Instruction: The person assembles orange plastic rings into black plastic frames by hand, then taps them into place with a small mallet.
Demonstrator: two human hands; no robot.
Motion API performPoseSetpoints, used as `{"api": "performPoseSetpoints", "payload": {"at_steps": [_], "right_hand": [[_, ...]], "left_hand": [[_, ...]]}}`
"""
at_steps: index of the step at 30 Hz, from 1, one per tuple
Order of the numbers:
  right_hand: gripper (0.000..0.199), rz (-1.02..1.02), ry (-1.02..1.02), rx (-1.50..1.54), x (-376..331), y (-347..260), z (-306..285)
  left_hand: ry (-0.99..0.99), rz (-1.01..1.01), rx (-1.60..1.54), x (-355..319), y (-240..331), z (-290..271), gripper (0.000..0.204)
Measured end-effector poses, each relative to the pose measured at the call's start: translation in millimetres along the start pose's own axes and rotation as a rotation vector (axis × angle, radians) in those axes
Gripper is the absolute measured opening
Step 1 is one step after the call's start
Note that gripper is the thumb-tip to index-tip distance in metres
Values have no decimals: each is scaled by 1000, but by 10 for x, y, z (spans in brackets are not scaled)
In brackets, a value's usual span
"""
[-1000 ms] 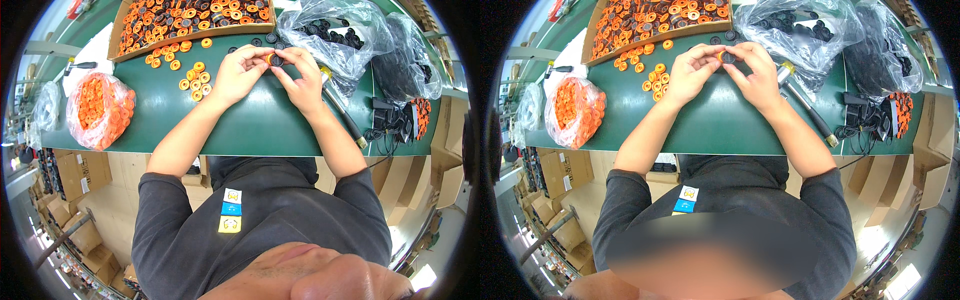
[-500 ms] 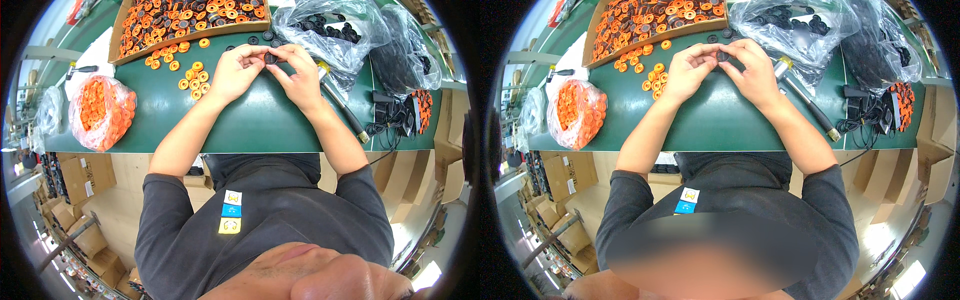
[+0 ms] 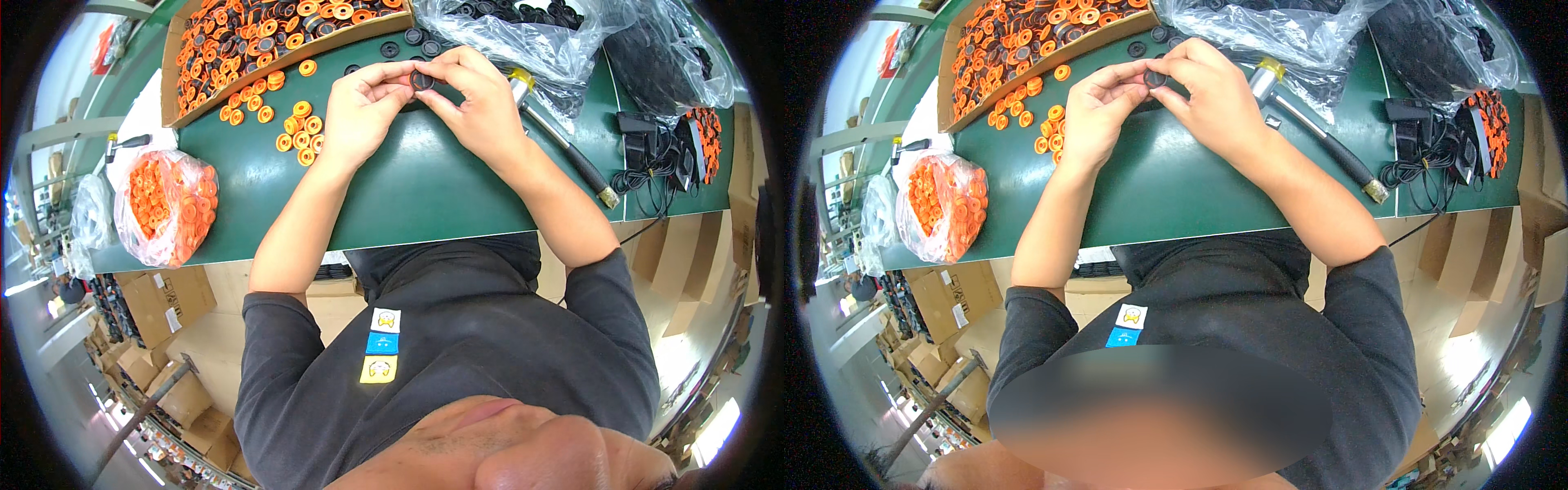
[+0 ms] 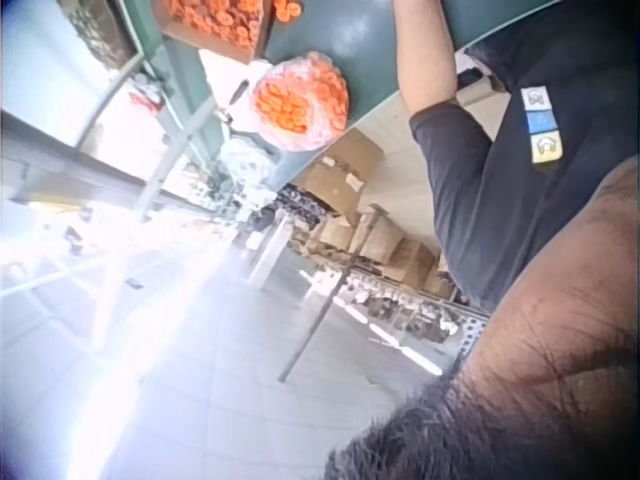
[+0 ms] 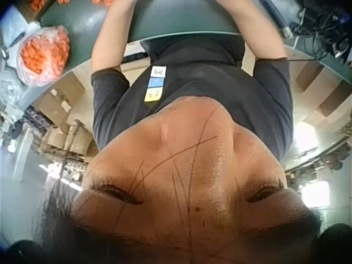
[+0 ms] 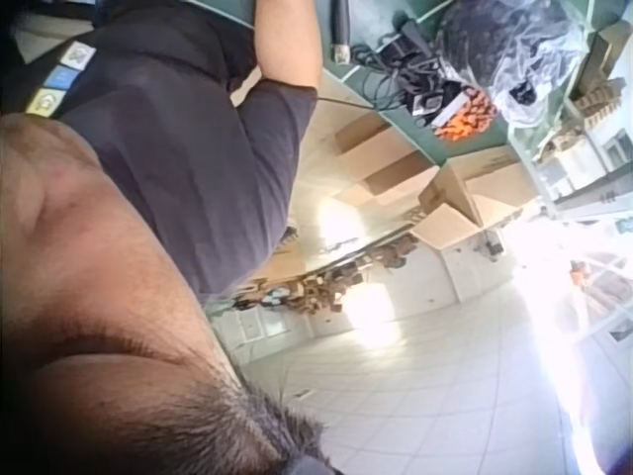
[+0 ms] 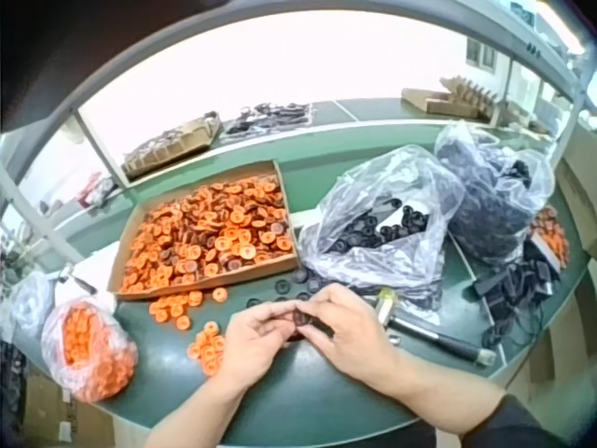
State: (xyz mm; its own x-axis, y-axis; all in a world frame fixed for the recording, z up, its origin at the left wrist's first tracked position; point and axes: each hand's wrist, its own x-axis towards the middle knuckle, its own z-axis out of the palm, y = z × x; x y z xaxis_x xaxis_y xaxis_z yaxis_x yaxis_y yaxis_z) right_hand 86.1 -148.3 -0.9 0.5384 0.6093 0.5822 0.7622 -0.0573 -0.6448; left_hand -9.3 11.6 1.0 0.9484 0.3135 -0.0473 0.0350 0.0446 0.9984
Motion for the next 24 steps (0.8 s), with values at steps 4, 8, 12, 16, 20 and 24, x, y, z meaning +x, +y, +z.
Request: {"api": "performPoseSetpoints", "payload": {"at_steps": [4,8,12,16,20,24], "right_hand": [[32,19,2,14,-3,-32,4],[33,19,-3,16,-11,-46,-9],[33,-16,-2,23,-4,4,22],[31,221,-11,409,22,10,75],[29,328,-36,579,26,61,24],[25,326,-53,506,7,73,12]], "left_hand": [[-24,22,-40,-7,-6,-8,32],[-4,33,-93,-27,21,18,30],[5,88,-134,-4,-7,48,28],[62,157,-133,-45,1,80,28],[140,359,133,-63,37,123,26],[171,517,403,-58,42,104,22]]}}
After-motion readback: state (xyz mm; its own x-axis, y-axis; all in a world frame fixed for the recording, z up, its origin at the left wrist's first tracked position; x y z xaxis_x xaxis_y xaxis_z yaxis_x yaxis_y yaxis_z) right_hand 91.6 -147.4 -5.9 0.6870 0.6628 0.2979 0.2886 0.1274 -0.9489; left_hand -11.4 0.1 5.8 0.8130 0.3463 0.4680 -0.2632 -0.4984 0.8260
